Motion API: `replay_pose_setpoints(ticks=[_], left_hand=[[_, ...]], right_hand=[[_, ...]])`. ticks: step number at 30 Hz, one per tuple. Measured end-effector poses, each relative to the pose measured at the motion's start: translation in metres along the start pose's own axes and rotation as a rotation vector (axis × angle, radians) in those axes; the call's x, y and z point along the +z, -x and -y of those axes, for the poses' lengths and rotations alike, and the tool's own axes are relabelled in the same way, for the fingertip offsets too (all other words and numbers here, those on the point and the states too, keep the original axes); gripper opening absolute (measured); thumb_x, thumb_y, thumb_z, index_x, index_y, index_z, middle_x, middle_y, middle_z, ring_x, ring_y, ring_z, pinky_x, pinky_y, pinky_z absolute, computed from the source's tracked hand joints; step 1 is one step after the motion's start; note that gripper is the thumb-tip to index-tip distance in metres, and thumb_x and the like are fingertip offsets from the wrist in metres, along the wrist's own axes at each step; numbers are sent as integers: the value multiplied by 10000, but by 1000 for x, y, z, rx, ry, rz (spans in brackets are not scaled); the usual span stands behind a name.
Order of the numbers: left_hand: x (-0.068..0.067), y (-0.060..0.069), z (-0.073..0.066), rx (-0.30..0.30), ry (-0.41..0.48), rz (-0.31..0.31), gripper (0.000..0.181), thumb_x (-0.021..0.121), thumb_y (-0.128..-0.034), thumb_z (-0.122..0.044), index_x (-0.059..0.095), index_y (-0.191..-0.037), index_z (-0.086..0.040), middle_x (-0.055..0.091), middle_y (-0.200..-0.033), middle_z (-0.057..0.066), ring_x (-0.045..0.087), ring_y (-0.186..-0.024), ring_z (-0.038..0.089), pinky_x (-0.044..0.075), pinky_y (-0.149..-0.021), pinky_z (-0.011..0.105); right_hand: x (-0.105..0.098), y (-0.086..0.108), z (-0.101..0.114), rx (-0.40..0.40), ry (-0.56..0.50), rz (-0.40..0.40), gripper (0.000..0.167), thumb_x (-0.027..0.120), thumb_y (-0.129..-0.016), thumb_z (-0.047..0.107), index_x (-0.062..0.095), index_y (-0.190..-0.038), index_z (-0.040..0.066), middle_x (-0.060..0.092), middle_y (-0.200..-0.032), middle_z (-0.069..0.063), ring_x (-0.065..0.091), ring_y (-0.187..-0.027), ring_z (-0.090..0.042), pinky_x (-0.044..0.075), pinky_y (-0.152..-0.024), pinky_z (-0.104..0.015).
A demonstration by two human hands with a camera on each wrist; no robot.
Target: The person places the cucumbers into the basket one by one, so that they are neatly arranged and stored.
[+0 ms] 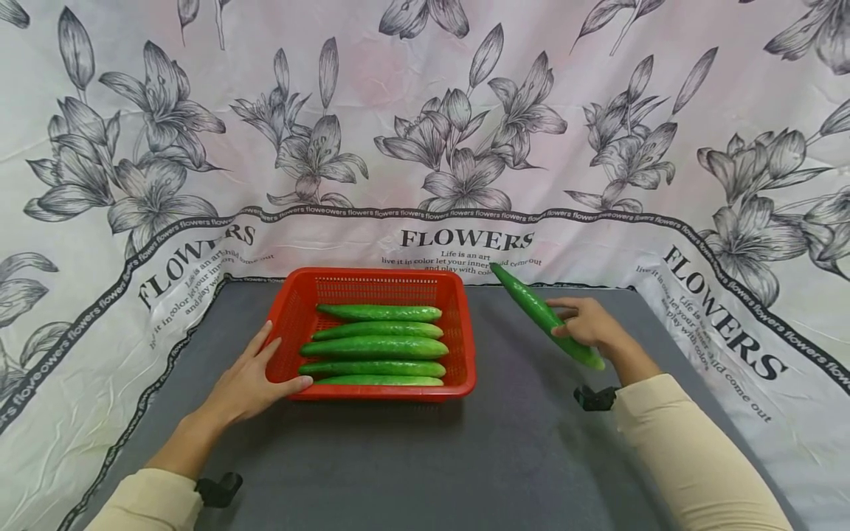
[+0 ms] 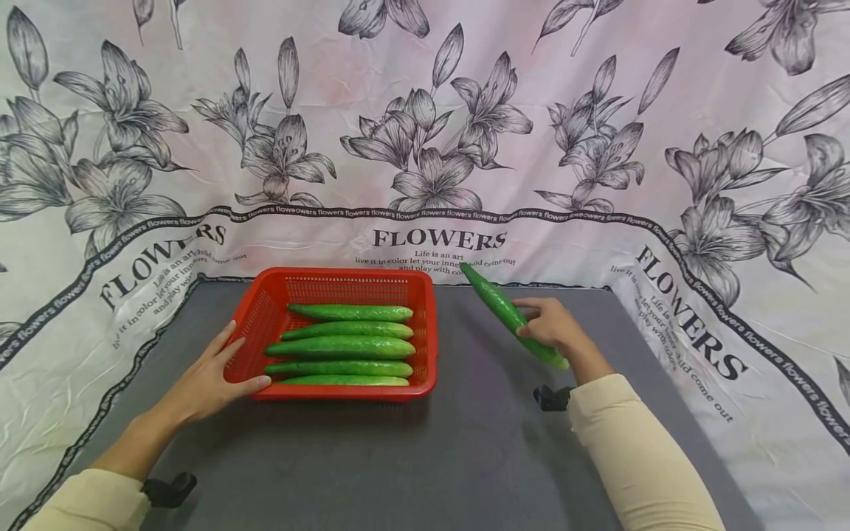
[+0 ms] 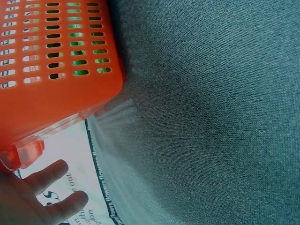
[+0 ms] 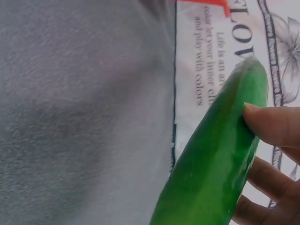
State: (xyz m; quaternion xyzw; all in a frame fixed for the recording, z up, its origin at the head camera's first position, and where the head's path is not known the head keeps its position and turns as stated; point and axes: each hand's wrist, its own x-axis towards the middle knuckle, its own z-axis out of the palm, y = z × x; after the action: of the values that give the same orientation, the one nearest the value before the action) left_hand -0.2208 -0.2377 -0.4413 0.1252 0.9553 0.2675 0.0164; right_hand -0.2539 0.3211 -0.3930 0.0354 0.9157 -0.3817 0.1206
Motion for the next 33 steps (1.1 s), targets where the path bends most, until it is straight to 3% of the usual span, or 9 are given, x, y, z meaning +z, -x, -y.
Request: replay_pose_setpoints(ticks=[8,13,24,33], left_hand=[[1,-1,1,3,-3,-4,1052,628,-782,-682,301,-1489,26,68,-1596,127,282,-1321,445,337,-948,662],[1,-2,2,2,-1,-6,1059,626,-778,-690,303,-1488,26,67,-1596,125,278,-1327,439,335,-957,655],[0,0,0,0,2,-11,1050,630,-783,-680,311,-1481,36,76,-1594,131,280,-1325,443,323,-961,661],[0,0,0,-4,0,-13,1048,629,-782,-682,317,-1479,37,81,-1593,130,282,-1325,440,325,-960,660]], right_hand=[[-3,6,21,-119,50,-18,623,669,-847,-36,467,-1431,47,458,-1358,-309,430,-1212,-499,427,-894,-603],[-5,9,34,-178,56,12,602,631,-873,-41,463,-1440,70,446,-1378,-288,416,-1233,-510,445,-893,-581],[-6,11,64,-328,109,44,543,636,-876,-20,537,-1394,106,531,-1306,-249,517,-1159,-455,504,-805,-442],[-4,15,95,-430,121,76,526,643,-874,-29,561,-1375,109,553,-1287,-226,545,-1107,-434,502,-792,-443]])
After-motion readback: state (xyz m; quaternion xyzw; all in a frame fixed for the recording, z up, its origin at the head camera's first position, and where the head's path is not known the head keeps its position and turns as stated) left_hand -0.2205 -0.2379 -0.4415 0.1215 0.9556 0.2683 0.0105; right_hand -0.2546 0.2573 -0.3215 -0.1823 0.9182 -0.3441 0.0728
